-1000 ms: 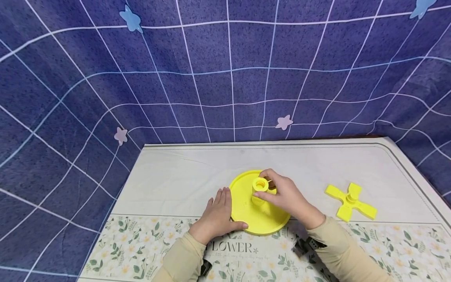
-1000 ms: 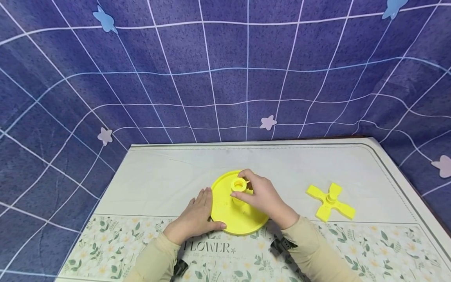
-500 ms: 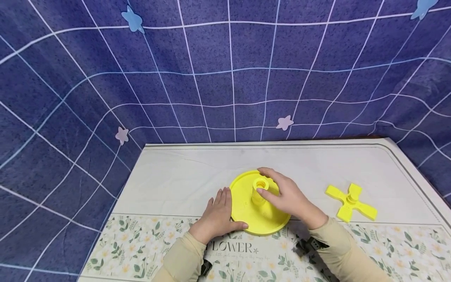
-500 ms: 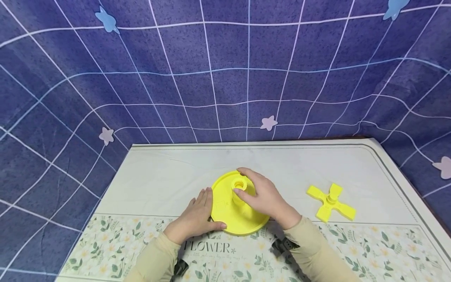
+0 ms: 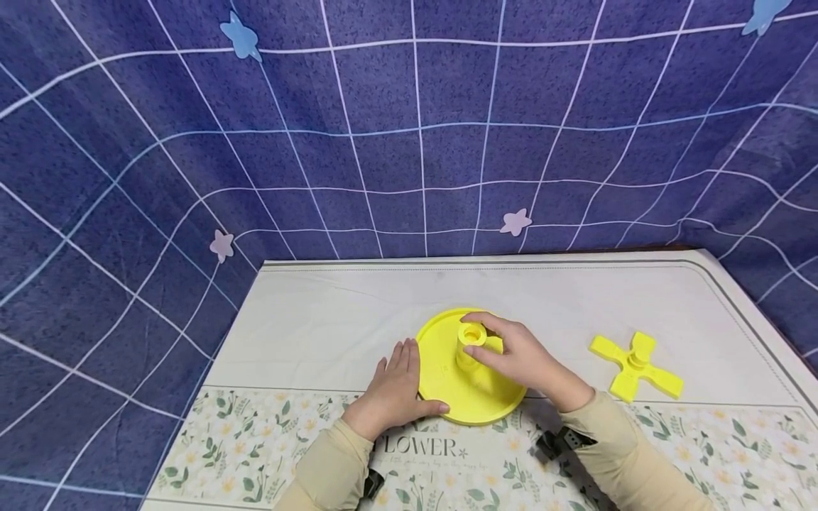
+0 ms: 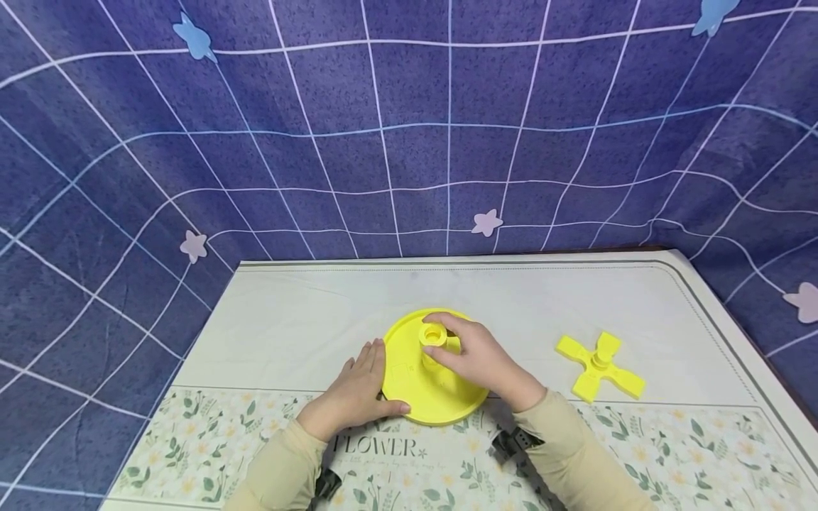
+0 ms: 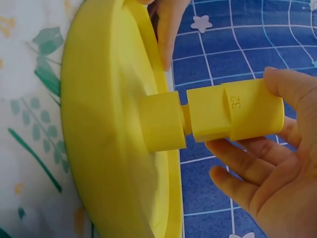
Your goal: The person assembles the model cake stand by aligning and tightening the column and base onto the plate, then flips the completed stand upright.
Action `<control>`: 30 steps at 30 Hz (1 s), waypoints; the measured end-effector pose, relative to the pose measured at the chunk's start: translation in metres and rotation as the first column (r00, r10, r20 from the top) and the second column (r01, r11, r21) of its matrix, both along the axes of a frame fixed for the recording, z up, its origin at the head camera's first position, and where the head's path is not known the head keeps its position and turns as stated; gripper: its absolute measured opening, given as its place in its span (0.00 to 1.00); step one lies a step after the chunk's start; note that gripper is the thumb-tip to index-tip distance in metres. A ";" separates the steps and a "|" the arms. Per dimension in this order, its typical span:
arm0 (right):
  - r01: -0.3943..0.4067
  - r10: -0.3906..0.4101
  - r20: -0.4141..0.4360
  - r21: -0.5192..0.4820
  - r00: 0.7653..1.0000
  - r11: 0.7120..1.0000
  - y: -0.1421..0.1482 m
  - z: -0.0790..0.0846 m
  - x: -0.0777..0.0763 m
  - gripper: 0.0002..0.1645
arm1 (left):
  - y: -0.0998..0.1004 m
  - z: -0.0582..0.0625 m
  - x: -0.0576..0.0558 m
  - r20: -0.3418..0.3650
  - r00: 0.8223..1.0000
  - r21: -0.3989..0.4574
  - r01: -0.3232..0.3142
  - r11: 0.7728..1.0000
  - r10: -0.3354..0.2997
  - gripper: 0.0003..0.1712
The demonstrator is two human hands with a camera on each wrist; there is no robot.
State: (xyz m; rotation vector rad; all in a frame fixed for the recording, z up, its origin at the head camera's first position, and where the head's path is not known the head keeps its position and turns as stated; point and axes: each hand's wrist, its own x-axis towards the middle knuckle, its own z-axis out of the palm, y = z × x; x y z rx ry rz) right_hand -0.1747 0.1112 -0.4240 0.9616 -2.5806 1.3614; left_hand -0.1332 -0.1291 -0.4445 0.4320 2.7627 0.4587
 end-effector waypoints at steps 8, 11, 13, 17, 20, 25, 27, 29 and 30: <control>0.093 -0.092 -0.045 0.015 0.995 0.996 -0.007 -0.006 0.001 0.24 | -0.001 0.001 0.001 0.001 1.000 0.010 -0.004 1.000 0.004 0.69; 0.126 -0.125 -0.058 0.029 0.991 0.992 -0.008 -0.007 0.002 0.25 | -0.002 0.000 0.001 0.000 1.000 0.007 -0.001 1.000 0.001 0.69; 0.143 -0.140 -0.063 0.034 0.988 0.989 -0.009 -0.007 0.002 0.25 | -0.002 -0.001 0.000 -0.002 1.000 0.008 0.002 1.000 -0.002 0.69; 0.153 -0.150 -0.079 0.031 0.985 0.988 -0.011 -0.008 0.002 0.24 | -0.002 -0.002 0.000 -0.006 1.000 0.011 0.003 1.000 -0.003 0.69; 0.156 -0.152 -0.092 0.035 0.984 0.987 -0.011 -0.009 0.002 0.26 | -0.002 -0.002 0.000 -0.005 1.000 0.011 0.004 1.000 -0.004 0.69; 0.125 -0.121 -0.097 0.040 0.988 0.991 -0.009 -0.009 0.003 0.33 | -0.002 -0.004 -0.001 0.001 1.000 -0.003 0.007 1.000 -0.007 0.70; 0.082 -0.080 -0.087 0.013 0.993 0.997 -0.008 -0.007 0.002 0.33 | -0.003 -0.005 -0.001 0.000 1.000 -0.008 0.008 1.000 -0.008 0.70; 0.032 -0.033 -0.065 -0.028 0.997 0.999 -0.007 -0.005 0.002 0.32 | -0.003 -0.004 -0.001 -0.004 1.000 -0.003 0.011 1.000 -0.011 0.70; 0.004 -0.006 -0.054 -0.047 0.999 0.999 -0.006 -0.003 0.002 0.32 | -0.003 -0.004 0.000 -0.006 1.000 -0.001 0.011 1.000 -0.011 0.70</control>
